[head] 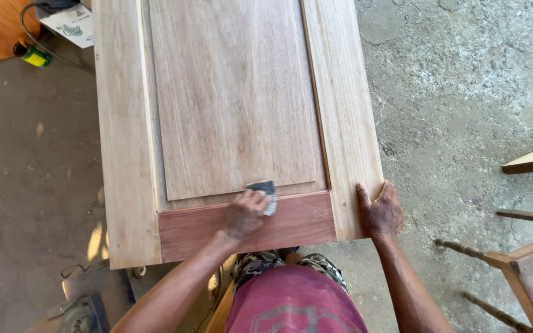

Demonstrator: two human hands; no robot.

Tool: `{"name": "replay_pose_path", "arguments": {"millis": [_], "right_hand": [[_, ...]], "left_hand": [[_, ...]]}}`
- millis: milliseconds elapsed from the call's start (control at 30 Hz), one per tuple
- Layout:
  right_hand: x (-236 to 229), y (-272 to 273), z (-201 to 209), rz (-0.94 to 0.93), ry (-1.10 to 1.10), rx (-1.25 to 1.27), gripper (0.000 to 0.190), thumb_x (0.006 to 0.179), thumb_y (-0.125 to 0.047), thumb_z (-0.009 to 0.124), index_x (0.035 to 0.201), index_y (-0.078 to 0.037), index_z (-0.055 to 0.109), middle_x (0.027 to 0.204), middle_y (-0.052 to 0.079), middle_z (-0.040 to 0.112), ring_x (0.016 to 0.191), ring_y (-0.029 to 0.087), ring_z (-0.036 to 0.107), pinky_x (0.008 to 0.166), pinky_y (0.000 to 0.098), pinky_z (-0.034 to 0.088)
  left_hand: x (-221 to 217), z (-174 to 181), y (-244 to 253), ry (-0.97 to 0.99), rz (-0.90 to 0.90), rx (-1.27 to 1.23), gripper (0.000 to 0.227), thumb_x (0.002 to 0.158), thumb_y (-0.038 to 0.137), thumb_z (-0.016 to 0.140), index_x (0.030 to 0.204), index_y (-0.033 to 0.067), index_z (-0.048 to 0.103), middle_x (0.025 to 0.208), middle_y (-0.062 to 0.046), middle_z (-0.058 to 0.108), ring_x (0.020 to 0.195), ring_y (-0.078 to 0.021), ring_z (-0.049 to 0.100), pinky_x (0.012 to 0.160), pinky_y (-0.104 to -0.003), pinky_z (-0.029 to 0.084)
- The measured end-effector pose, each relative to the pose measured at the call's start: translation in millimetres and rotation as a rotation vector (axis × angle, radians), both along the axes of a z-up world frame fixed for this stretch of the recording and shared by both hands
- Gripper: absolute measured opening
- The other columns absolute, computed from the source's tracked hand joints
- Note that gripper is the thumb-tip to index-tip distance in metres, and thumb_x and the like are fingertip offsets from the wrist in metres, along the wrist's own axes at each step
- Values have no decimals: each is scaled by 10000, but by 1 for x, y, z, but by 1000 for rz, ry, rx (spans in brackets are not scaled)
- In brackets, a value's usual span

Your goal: Manually sanding the surface of a wooden door using a piece of sandpaper.

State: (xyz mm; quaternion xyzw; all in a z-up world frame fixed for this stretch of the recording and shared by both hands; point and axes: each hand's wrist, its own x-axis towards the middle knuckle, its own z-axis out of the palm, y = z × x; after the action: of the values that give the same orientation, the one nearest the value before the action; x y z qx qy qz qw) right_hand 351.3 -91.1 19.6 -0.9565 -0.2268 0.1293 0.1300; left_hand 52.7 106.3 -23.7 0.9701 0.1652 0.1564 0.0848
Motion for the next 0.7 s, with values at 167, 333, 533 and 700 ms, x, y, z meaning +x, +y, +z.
{"name": "replay_pose_path", "arguments": {"millis": [167, 333, 533, 700], "right_hand": [[-1, 1, 3, -1, -33, 11, 734, 927, -668, 617, 1328, -55, 565, 1020, 174, 719, 804, 323, 733, 695, 507, 587], [0, -1, 1, 2, -38, -18, 731, 939, -684, 613, 1298, -49, 571, 1074, 175, 710, 810, 331, 731, 688, 514, 585], [-2, 3, 8, -33, 46, -41, 744, 936, -679, 595, 1335, -53, 553, 1037, 182, 714, 801, 326, 740, 676, 499, 597], [-1, 2, 6, -6, -5, -1, 713, 942, -675, 607, 1283, -48, 588, 1064, 174, 725, 804, 327, 746, 703, 496, 595]], "left_hand": [[57, 21, -20, -2, 61, -58, 187, 949, 222, 714, 965, 46, 776, 951, -162, 772, 791, -264, 741, 623, -379, 644], [140, -14, -54, -79, 31, -17, 215, 1031, 193, 648, 908, 62, 767, 922, -150, 765, 811, -240, 738, 724, -380, 658], [65, 11, -10, -20, -3, -128, 249, 1029, 202, 609, 915, 97, 804, 934, -125, 792, 762, -201, 736, 720, -374, 641], [47, -7, 2, 110, 96, -226, 300, 1061, 84, 523, 954, 84, 803, 890, -140, 784, 707, -190, 731, 589, -345, 625]]}}
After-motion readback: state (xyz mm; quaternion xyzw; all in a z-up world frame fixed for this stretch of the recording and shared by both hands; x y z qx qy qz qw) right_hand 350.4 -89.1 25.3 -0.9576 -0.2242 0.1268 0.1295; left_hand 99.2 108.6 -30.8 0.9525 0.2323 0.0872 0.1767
